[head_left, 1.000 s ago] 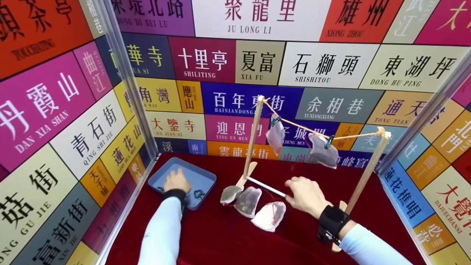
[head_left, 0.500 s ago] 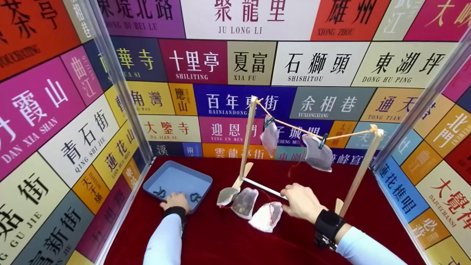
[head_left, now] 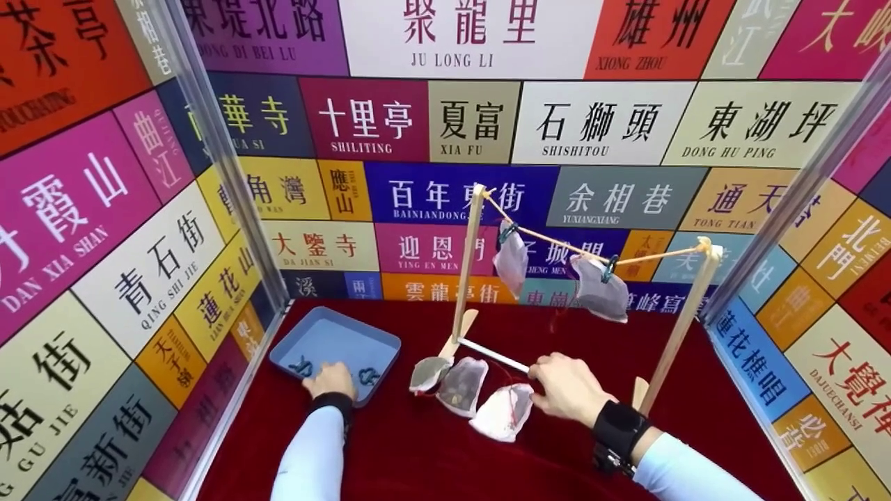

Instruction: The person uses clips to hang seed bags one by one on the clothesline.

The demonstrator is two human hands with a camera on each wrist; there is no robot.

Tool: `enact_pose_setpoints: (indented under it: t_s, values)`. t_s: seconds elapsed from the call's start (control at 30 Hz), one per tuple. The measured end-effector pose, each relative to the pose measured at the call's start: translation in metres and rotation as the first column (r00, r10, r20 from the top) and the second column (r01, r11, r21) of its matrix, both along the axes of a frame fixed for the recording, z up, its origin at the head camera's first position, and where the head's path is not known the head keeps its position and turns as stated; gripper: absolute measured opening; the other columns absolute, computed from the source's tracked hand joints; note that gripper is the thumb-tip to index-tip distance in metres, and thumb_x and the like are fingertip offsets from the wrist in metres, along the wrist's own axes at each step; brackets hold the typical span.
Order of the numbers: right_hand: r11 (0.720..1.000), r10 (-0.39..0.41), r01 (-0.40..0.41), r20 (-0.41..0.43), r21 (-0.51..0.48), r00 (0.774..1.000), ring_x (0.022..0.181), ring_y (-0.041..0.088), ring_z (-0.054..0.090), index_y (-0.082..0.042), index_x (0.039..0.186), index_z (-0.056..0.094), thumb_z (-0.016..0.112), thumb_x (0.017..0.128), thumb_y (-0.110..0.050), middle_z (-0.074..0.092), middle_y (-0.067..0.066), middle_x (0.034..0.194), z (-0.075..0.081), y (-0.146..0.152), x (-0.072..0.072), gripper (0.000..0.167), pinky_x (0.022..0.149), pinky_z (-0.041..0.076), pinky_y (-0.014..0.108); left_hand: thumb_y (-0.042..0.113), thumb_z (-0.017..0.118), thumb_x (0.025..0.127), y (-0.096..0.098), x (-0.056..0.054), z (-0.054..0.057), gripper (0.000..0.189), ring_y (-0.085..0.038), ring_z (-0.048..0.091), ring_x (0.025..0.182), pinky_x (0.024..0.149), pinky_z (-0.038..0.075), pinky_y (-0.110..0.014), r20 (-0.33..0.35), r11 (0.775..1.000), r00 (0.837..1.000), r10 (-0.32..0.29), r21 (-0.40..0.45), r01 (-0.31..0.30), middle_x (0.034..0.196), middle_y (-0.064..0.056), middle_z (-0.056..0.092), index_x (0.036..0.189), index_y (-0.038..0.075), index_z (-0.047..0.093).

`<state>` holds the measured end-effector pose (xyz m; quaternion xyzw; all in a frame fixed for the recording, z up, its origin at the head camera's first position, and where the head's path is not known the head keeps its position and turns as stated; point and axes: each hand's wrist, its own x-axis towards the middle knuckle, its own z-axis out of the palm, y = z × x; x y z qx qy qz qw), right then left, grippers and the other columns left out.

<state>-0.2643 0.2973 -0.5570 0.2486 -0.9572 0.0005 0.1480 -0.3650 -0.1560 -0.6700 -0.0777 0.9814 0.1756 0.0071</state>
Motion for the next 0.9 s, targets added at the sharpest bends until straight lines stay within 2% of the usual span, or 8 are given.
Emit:
enact_pose_setpoints:
  t_s: [0.1,0.23,0.37,0.47,0.6,0.7,0.83,0.9]
  values:
    - [1.000,0.012,-0.012,0.005,0.007,1.000,0.085,0.028,0.074,-0.014,0.095,0.084,0.095,0.077,-0.030,0.077,0.001,0.091,-0.002,-0.001,0.001,0.026,0.062,0.063,0.049,0.004,0.076,0.096,0.000,-0.002,0.004,0.034,-0.055,0.076,0.116,0.111,0.047,-0.075,-0.011,1.000,1.000,-0.012,0.018,0.012,0.131,-0.033,0.076,0.130,-0.002,0.078]
    - [1.000,0.023,-0.023,0.001,0.013,1.000,0.081,0.026,0.073,-0.017,0.090,0.082,0.095,0.076,-0.030,0.076,0.000,0.088,-0.005,-0.001,0.003,0.023,0.060,0.061,0.048,0.007,0.073,0.098,0.006,-0.008,0.021,0.050,-0.055,0.074,0.124,0.112,0.049,-0.077,-0.034,0.997,0.999,-0.035,0.069,0.037,0.137,-0.031,0.076,0.147,0.001,0.068]
    - [0.999,0.045,-0.045,-0.005,0.003,0.999,0.079,0.025,0.072,-0.018,0.087,0.081,0.094,0.076,-0.031,0.074,-0.002,0.085,-0.005,-0.002,0.003,0.021,0.059,0.060,0.047,0.017,0.076,0.100,0.016,-0.013,0.039,0.047,-0.053,0.074,0.126,0.109,0.056,-0.074,-0.092,0.987,0.994,-0.053,0.148,0.066,0.133,-0.028,0.079,0.144,0.002,0.071]
    - [0.997,0.074,-0.074,-0.005,-0.023,0.997,0.078,0.024,0.073,-0.019,0.088,0.081,0.092,0.080,-0.030,0.074,-0.003,0.084,-0.004,-0.004,0.002,0.017,0.059,0.060,0.046,0.019,0.077,0.103,0.027,-0.012,0.050,0.038,-0.049,0.077,0.121,0.105,0.061,-0.068,-0.168,0.969,0.982,-0.089,0.214,0.124,0.128,-0.022,0.083,0.138,0.004,0.077]
    - [0.992,0.104,-0.104,0.006,-0.066,0.995,0.076,0.024,0.073,-0.019,0.089,0.081,0.088,0.087,-0.026,0.075,-0.003,0.085,-0.001,-0.008,0.000,0.010,0.060,0.060,0.044,0.015,0.081,0.098,0.050,-0.004,0.068,0.029,-0.042,0.082,0.102,0.094,0.066,-0.059,-0.261,0.921,0.952,-0.162,0.306,0.241,0.112,-0.018,0.087,0.125,0.004,0.084]
    - [0.989,0.124,-0.122,0.014,-0.085,0.992,0.078,0.024,0.075,-0.019,0.094,0.082,0.087,0.089,-0.025,0.078,-0.003,0.088,0.001,-0.013,-0.002,0.010,0.063,0.061,0.045,0.015,0.084,0.094,0.068,0.004,0.082,0.017,-0.034,0.081,0.090,0.086,0.065,-0.049,-0.287,0.875,0.933,-0.218,0.366,0.317,0.100,-0.014,0.087,0.108,0.005,0.088]
    - [0.984,0.149,-0.147,0.009,-0.101,0.989,0.084,0.026,0.079,-0.018,0.102,0.084,0.088,0.088,-0.026,0.083,-0.002,0.094,0.003,-0.026,-0.006,0.017,0.067,0.065,0.047,0.017,0.083,0.095,0.089,0.014,0.095,0.013,-0.024,0.078,0.085,0.079,0.060,-0.035,-0.252,0.812,0.921,-0.297,0.441,0.383,0.095,-0.011,0.087,0.098,0.006,0.088]
    - [0.981,0.160,-0.159,-0.002,-0.113,0.987,0.083,0.025,0.079,-0.017,0.104,0.084,0.088,0.088,-0.026,0.083,-0.001,0.095,0.004,-0.035,-0.009,0.020,0.067,0.065,0.047,0.017,0.082,0.098,0.098,0.020,0.099,0.014,-0.024,0.081,0.084,0.077,0.060,-0.030,-0.216,0.764,0.914,-0.344,0.502,0.406,0.097,-0.013,0.087,0.101,0.004,0.087]
